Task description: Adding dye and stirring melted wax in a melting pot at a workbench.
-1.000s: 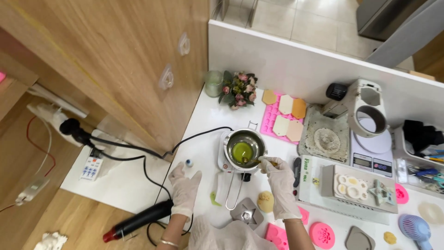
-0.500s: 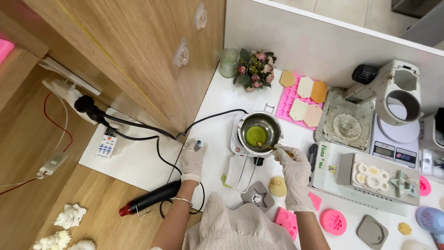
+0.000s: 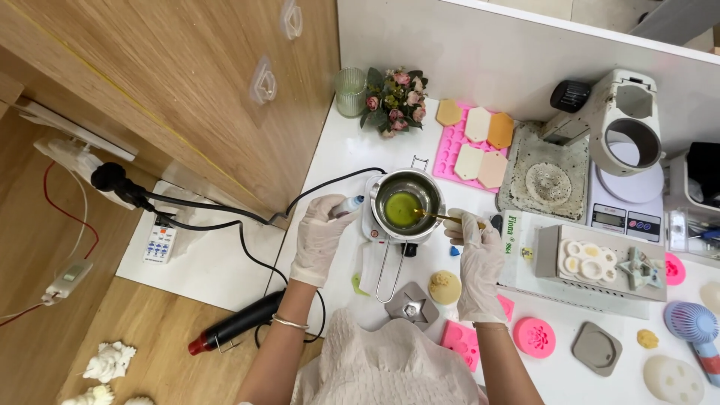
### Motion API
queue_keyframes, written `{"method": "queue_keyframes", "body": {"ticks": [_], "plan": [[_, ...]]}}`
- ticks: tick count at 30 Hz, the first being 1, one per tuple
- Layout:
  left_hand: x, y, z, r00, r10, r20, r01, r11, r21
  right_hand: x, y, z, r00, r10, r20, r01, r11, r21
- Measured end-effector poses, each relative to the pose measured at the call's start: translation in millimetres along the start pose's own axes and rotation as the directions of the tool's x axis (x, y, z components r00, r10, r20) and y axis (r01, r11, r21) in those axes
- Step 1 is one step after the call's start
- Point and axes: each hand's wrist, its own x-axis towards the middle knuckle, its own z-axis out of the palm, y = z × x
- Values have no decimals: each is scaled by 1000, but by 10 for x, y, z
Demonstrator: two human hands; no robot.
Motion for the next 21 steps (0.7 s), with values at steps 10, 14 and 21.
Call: {"method": "queue_keyframes", "body": {"ticks": [10,14,21], "plan": [[241,-45,237,899,371,232,-410,900,151,174,99,-101,1000,2,21,-5,994,108],[255,161,229,892,383,239,-431,880,197,182,86,-95,1000,11,-14,-10,997,80],[96,-77,345,976,-199,84,215,930,-298,281,159,137,988,117,101,-93,973,-213]]}}
